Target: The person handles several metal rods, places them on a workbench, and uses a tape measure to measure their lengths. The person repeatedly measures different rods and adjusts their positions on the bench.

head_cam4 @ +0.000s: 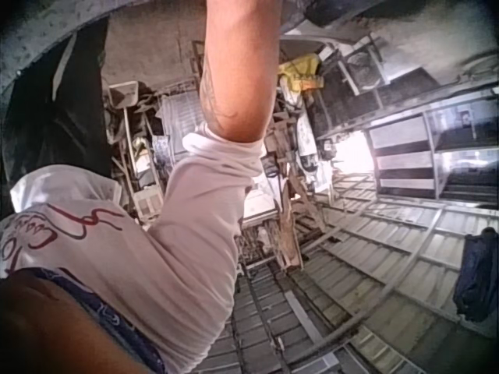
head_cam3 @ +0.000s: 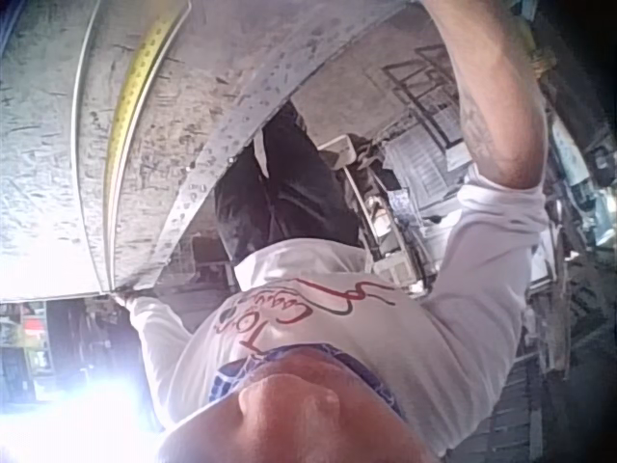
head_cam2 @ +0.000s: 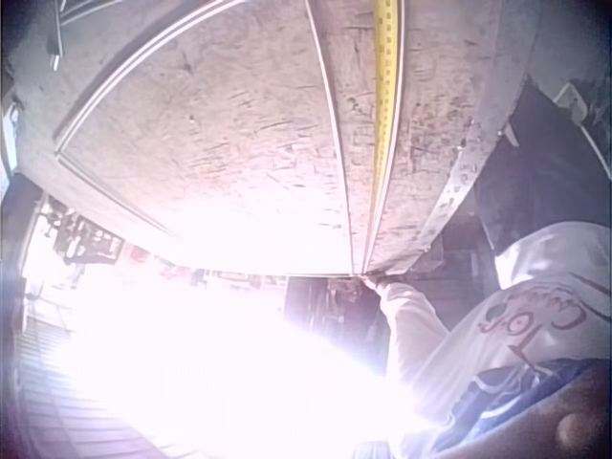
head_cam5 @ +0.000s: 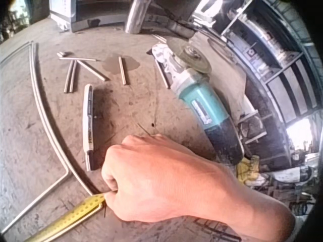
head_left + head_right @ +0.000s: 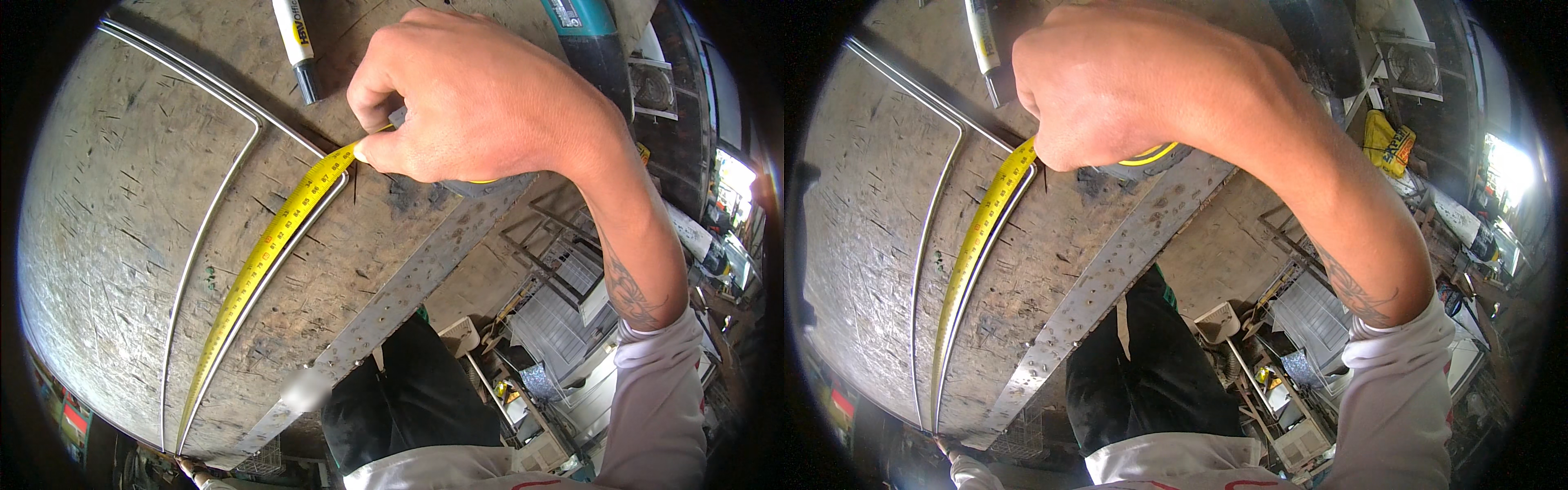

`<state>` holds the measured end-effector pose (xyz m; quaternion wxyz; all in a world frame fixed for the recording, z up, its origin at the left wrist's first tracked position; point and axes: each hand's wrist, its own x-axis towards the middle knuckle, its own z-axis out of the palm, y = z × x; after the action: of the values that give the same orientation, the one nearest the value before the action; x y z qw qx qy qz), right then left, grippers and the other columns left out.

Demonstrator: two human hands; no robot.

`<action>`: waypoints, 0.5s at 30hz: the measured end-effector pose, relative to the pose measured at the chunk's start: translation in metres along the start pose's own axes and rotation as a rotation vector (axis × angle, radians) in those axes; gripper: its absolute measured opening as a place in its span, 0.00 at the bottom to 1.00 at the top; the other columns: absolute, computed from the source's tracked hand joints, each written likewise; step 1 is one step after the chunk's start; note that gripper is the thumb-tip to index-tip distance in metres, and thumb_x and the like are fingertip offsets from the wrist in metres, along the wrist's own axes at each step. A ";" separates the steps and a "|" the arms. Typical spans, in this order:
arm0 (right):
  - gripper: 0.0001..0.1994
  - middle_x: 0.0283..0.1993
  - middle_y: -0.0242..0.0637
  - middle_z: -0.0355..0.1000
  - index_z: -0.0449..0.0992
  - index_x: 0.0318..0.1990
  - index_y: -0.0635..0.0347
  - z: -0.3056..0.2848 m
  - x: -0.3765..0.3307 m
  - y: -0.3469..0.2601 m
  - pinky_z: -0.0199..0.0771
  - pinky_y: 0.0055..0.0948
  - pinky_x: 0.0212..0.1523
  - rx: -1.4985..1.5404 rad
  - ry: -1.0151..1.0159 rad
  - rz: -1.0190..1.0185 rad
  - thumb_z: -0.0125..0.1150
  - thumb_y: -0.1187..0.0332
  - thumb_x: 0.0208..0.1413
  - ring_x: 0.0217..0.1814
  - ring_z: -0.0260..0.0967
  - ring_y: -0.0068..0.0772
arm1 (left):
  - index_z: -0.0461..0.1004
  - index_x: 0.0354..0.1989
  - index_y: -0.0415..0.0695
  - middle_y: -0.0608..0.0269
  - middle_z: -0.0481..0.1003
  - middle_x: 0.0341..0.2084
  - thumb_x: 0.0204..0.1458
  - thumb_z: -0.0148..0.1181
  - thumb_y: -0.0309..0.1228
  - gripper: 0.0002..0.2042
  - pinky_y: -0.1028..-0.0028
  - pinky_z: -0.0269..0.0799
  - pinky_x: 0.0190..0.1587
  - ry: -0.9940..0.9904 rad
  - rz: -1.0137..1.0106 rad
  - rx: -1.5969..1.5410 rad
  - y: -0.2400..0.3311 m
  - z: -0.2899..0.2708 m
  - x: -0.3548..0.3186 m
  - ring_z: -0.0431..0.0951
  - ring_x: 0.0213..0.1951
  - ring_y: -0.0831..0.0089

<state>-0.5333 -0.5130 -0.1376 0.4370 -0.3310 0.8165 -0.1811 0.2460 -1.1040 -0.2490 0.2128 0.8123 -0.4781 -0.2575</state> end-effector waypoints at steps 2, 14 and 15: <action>0.11 0.20 0.63 0.70 0.73 0.19 0.72 -0.008 0.000 0.000 0.74 0.49 0.30 0.045 -0.070 0.080 0.58 0.71 0.46 0.25 0.76 0.59 | 0.76 0.55 0.56 0.67 0.74 0.40 0.63 0.55 0.48 0.16 0.66 0.65 0.39 -0.030 0.010 0.005 0.010 0.017 0.006 0.70 0.36 0.69; 0.12 0.17 0.61 0.68 0.70 0.17 0.72 -0.004 0.008 0.000 0.69 0.48 0.26 0.023 -0.146 0.158 0.57 0.72 0.46 0.19 0.72 0.55 | 0.75 0.57 0.56 0.65 0.74 0.45 0.64 0.54 0.48 0.18 0.64 0.66 0.46 -0.050 -0.001 0.007 0.004 0.008 0.004 0.72 0.42 0.66; 0.12 0.17 0.61 0.68 0.70 0.17 0.72 -0.003 0.008 0.000 0.69 0.48 0.25 0.013 -0.136 0.141 0.57 0.72 0.46 0.19 0.72 0.54 | 0.75 0.57 0.56 0.64 0.75 0.46 0.64 0.54 0.48 0.18 0.64 0.67 0.46 -0.043 -0.004 0.003 0.000 0.006 0.002 0.72 0.42 0.66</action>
<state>-0.5392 -0.5190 -0.1406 0.5053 -0.2813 0.8050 -0.1324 0.2437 -1.1065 -0.2540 0.2005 0.8079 -0.4813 -0.2746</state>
